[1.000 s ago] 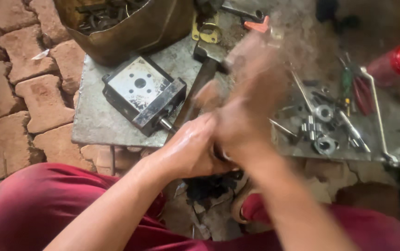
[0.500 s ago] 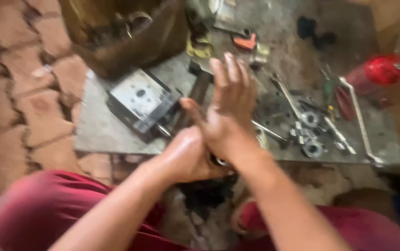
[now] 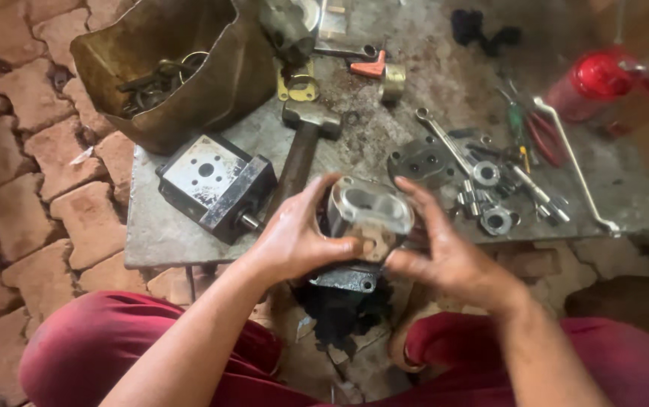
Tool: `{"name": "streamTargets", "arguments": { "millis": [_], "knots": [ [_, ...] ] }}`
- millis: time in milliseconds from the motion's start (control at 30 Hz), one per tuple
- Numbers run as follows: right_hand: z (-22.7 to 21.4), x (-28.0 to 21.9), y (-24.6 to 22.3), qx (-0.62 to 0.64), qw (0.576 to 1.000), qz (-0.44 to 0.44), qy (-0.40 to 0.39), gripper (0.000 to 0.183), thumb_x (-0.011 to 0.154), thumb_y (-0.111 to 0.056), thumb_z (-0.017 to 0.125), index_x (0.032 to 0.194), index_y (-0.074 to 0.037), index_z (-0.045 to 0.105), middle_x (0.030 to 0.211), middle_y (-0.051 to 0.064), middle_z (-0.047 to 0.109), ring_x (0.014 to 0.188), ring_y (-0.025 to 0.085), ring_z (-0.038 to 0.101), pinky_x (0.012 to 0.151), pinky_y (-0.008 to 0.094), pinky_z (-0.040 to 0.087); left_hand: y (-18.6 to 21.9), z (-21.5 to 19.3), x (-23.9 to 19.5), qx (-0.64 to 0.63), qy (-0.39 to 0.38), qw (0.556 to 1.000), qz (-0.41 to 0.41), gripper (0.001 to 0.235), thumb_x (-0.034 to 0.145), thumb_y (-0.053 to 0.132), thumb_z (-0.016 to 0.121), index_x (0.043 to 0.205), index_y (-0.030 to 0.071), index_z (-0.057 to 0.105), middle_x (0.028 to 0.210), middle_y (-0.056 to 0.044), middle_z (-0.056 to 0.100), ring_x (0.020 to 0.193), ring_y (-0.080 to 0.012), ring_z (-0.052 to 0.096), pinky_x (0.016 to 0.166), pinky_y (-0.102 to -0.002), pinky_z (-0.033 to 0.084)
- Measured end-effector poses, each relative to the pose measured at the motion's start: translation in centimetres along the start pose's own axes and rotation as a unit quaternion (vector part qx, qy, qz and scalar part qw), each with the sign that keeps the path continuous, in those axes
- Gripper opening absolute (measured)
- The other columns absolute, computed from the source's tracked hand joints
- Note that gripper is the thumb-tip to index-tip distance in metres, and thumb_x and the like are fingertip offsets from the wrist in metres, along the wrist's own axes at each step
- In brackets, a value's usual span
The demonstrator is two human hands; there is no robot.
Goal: The person assembles internal components of a hydraulic pump by hand, including inserting gears and a valve into the pump housing on a workbench.
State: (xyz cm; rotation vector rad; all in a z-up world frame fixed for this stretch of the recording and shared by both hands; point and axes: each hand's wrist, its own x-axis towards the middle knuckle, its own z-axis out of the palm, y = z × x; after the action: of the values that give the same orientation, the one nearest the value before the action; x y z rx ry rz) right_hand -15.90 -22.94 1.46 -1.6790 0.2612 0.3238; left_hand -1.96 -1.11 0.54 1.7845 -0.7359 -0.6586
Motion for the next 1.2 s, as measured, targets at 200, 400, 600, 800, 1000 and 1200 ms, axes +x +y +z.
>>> {"name": "streamTargets", "arguments": {
  "millis": [200,400,600,800,1000,1200],
  "knots": [
    [2.9,1.1,-2.4,-0.091,0.984,-0.094,0.118,0.123,0.067,-0.03,0.092,0.159,-0.02,0.011,0.156,0.017,0.041,0.142,0.03,0.046,0.116,0.044,0.042,1.7,0.7,1.6,-0.116,0.048,0.987,-0.103,0.093,0.068,0.053,0.081,0.142,0.004,0.053,0.115,-0.014,0.072,0.106,-0.0226,0.071,0.091,-0.037,0.057],
    [1.5,-0.4,-2.7,-0.067,0.969,-0.16,0.177,0.105,0.071,-0.023,0.091,0.156,-0.012,0.031,0.146,0.014,0.05,0.133,0.026,0.054,0.108,0.038,0.049,3.0,1.1,0.6,-0.319,-0.033,0.929,-0.185,0.085,0.087,0.069,0.054,0.128,-0.005,0.066,0.1,-0.014,0.074,0.078,-0.0166,0.07,0.066,-0.03,0.058],
    [0.7,-1.1,-3.8,0.171,0.97,-0.094,0.144,0.072,0.086,-0.034,0.075,0.146,-0.004,0.049,0.126,0.01,0.066,0.117,0.022,0.063,0.098,0.033,0.053,3.3,-0.2,0.2,-0.205,-0.031,0.965,-0.16,0.095,0.087,0.076,0.051,0.121,-0.011,0.068,0.103,-0.02,0.075,0.088,-0.0196,0.074,0.077,-0.03,0.062],
    [1.5,-0.4,-4.7,0.314,0.938,0.07,0.126,0.058,0.089,-0.04,0.065,0.135,-0.007,0.062,0.111,0.007,0.074,0.097,0.017,0.071,0.085,0.035,0.058,4.4,0.6,-1.9,-0.185,-0.043,0.981,-0.031,0.107,0.078,0.075,0.066,0.154,0.004,0.044,0.135,-0.017,0.064,0.119,-0.0253,0.06,0.094,-0.038,0.049],
    [2.4,-0.1,-5.7,0.292,0.947,0.094,0.095,0.059,0.09,-0.044,0.062,0.138,-0.009,0.063,0.11,0.006,0.075,0.094,0.016,0.071,0.082,0.033,0.058,5.6,0.3,-3.6,-0.343,-0.024,0.937,-0.064,0.095,0.084,0.064,0.067,0.152,0.001,0.046,0.138,-0.016,0.064,0.122,-0.0213,0.063,0.101,-0.037,0.051],
    [2.2,0.4,-5.7,0.16,0.987,-0.018,0.002,0.063,0.096,-0.049,0.057,0.141,-0.004,0.057,0.123,0.007,0.069,0.112,0.014,0.064,0.095,0.029,0.051,4.6,1.7,-3.0,-0.469,-0.016,0.866,-0.17,0.059,0.093,0.037,0.066,0.138,-0.001,0.057,0.116,-0.014,0.072,0.1,-0.0176,0.071,0.086,-0.032,0.058]
  ]
}}
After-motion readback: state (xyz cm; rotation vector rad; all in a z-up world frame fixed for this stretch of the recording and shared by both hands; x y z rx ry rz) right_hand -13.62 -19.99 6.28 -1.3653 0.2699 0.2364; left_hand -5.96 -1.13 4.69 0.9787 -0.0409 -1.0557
